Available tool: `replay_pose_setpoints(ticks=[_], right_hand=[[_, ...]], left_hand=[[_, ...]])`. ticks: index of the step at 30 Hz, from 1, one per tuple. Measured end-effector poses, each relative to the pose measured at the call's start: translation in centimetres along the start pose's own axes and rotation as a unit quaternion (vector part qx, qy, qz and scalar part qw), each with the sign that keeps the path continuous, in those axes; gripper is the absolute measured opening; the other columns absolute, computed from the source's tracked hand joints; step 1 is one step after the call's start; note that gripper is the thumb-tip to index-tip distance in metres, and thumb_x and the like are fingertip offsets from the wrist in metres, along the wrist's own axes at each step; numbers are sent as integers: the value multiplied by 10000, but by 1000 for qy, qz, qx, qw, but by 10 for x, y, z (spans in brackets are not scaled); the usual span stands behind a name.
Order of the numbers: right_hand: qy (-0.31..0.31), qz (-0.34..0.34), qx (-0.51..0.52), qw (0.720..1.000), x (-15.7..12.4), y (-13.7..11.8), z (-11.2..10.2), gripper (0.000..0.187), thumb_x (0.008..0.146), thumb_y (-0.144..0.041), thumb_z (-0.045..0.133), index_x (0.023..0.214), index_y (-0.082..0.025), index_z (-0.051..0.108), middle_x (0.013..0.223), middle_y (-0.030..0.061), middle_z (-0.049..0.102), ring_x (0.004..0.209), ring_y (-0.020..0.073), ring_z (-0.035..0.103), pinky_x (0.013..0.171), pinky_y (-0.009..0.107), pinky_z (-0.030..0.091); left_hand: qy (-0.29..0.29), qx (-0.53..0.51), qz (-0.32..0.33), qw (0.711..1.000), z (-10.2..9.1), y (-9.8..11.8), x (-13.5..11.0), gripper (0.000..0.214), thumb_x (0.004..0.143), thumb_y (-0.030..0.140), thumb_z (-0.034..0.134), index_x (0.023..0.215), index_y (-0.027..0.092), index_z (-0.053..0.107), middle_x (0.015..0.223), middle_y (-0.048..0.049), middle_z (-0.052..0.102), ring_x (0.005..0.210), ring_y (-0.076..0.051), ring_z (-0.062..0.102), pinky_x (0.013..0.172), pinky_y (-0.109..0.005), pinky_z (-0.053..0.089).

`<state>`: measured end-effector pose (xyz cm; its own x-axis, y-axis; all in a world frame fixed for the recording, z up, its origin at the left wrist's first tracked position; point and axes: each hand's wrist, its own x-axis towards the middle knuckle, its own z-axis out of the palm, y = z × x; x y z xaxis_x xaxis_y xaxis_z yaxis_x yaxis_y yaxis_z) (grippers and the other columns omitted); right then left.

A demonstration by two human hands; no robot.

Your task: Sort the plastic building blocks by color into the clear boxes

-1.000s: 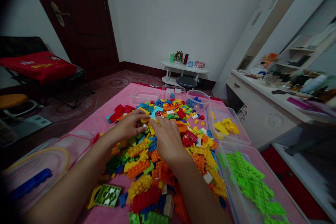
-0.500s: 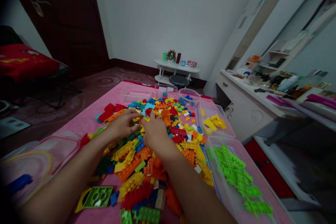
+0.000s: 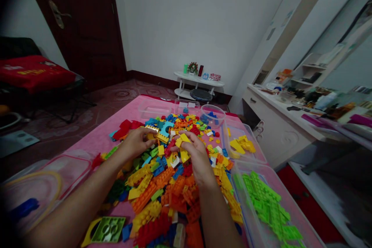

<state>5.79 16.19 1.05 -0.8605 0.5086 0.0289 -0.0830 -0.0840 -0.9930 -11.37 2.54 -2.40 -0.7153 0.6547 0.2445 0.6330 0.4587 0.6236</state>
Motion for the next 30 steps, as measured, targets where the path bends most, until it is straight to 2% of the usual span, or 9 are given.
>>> replay_pose_setpoints(ticks=[3, 5, 7, 9, 11, 15, 21, 26, 30], right_hand=[[-4, 10, 88, 996, -3, -2, -1, 345, 759, -232, 558, 1102, -191, 569, 1118, 87, 649, 856, 226, 688, 500, 215, 502], [-2, 30, 139, 990, -3, -3, -2, 342, 767, -210, 552, 1108, -182, 573, 1108, 102, 662, 930, 250, 676, 558, 251, 546], [1, 68, 195, 978, -3, -4, -1, 334, 794, -196, 507, 1121, -164, 569, 1098, 124, 672, 981, 261, 663, 621, 297, 572], [8, 112, 239, 964, -3, -4, 1, 347, 822, -185, 446, 1149, -143, 555, 1077, 144, 681, 976, 261, 667, 643, 325, 582], [20, 141, 265, 954, -4, -4, 4, 374, 833, -166, 411, 1184, -133, 536, 1041, 144, 693, 931, 251, 683, 633, 336, 587], [26, 127, 294, 947, -6, -4, 10, 484, 798, -96, 423, 1269, -191, 484, 1017, 87, 705, 848, 211, 695, 663, 377, 592], [-9, 123, 313, 942, -10, -4, 14, 566, 760, -112, 472, 1304, -265, 448, 1086, 59, 679, 907, 220, 674, 744, 474, 570], [17, 107, 298, 948, -9, -3, 17, 549, 761, -116, 541, 1286, -255, 459, 1055, 69, 686, 896, 222, 679, 740, 443, 573], [4, 126, 347, 929, -9, -6, 17, 515, 792, -119, 475, 1294, -228, 442, 1055, 90, 687, 950, 238, 667, 754, 472, 562]], left_hand=[[-3, -151, -6, 989, -4, 9, -1, 396, 747, 350, 614, 1095, 165, 664, 845, -64, 708, 731, -198, 638, 670, -302, 482], [-39, -330, -12, 943, -8, 19, -4, 460, 747, 358, 637, 1162, 160, 614, 985, -81, 705, 820, -197, 651, 698, -290, 495], [-73, -454, -6, 888, -10, 31, -9, 497, 745, 362, 666, 1199, 177, 584, 1132, -90, 667, 942, -202, 640, 761, -281, 496], [-94, -507, 12, 857, -10, 39, -13, 500, 757, 358, 675, 1219, 198, 572, 1207, -92, 635, 1019, -208, 621, 831, -282, 485], [-116, -525, 33, 843, -9, 45, -16, 495, 773, 339, 670, 1236, 202, 564, 1231, -99, 623, 1053, -218, 612, 888, -301, 470], [-149, -512, 60, 844, -5, 51, -19, 517, 777, 288, 661, 1272, 194, 544, 1305, -104, 573, 1125, -243, 578, 950, -344, 455], [-149, -403, 83, 899, 1, 55, -23, 543, 799, 268, 608, 1329, 228, 496, 1395, -66, 492, 1191, -249, 534, 966, -370, 461], [-135, -403, 108, 899, 5, 54, -24, 608, 764, 166, 612, 1350, 232, 469, 1414, -70, 468, 1241, -239, 491, 1002, -364, 440], [-138, -401, 120, 898, 4, 54, -23, 624, 740, 124, 615, 1340, 230, 481, 1404, -68, 480, 1229, -245, 503, 1011, -378, 437]])
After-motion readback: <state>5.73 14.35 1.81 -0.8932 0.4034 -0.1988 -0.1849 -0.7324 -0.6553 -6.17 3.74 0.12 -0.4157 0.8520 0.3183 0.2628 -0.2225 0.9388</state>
